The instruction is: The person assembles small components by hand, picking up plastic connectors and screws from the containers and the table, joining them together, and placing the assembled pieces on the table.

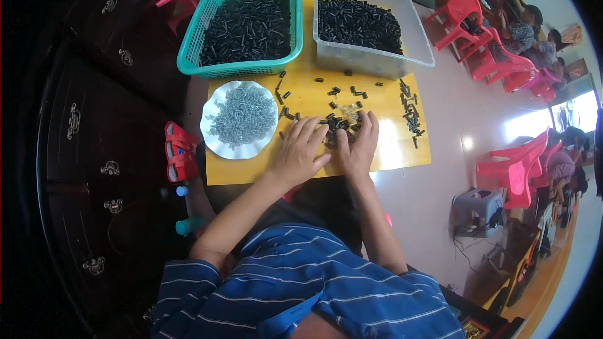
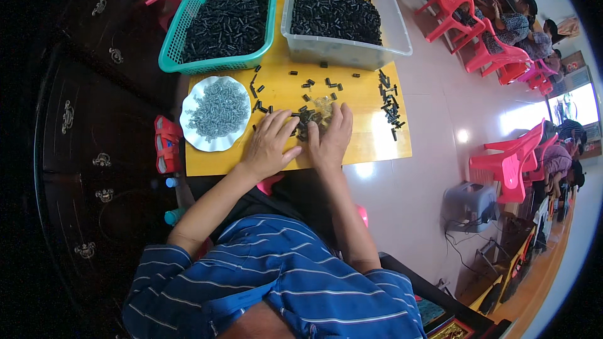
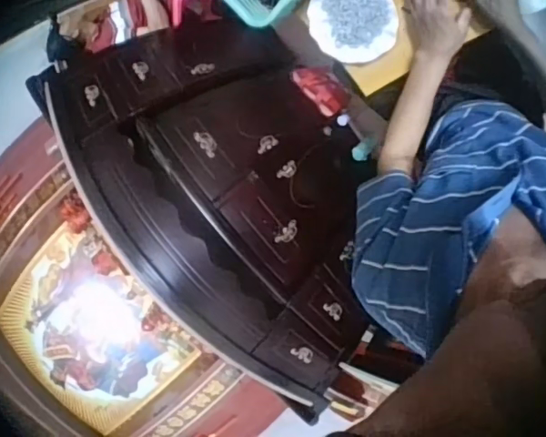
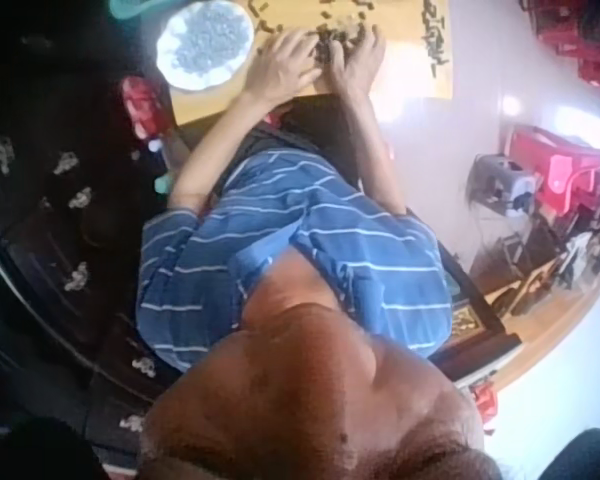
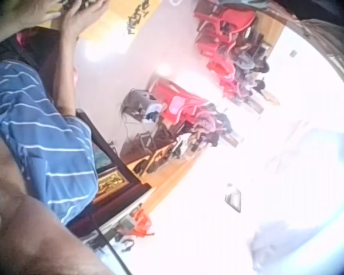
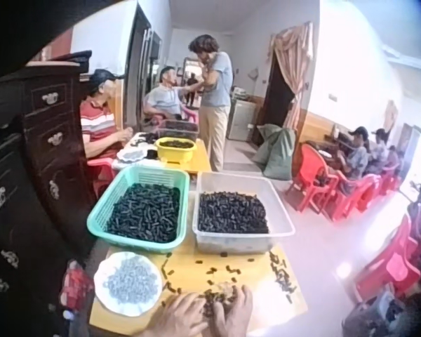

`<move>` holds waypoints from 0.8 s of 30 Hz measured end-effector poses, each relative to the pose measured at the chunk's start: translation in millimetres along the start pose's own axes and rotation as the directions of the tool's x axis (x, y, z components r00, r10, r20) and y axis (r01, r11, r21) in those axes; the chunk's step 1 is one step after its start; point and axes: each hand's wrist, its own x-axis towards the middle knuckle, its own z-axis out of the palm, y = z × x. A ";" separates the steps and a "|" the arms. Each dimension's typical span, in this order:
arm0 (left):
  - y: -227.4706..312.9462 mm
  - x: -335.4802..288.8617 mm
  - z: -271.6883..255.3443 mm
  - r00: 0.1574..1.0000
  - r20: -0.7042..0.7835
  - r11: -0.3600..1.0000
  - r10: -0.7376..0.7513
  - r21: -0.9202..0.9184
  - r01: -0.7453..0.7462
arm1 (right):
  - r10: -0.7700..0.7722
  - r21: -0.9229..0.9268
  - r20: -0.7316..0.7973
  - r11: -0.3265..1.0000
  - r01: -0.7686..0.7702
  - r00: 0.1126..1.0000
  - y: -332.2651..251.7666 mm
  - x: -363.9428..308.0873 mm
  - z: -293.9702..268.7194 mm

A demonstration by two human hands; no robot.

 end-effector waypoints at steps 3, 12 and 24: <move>0.3 -4.3 1.0 1.000 0.005 1.000 -0.026 -0.014 0.026 | -0.002 -0.055 0.021 0.998 0.004 1.000 3.7 1.9 2.7; -1.1 -16.3 1.5 0.996 -0.003 0.995 -0.091 -0.042 0.091 | 0.004 -0.041 0.013 0.999 -0.004 1.000 4.2 11.4 1.6; 27.5 13.8 31.5 0.974 0.187 0.984 -0.129 0.148 0.102 | 0.362 0.627 -0.088 0.744 -0.230 0.928 11.3 9.3 -5.4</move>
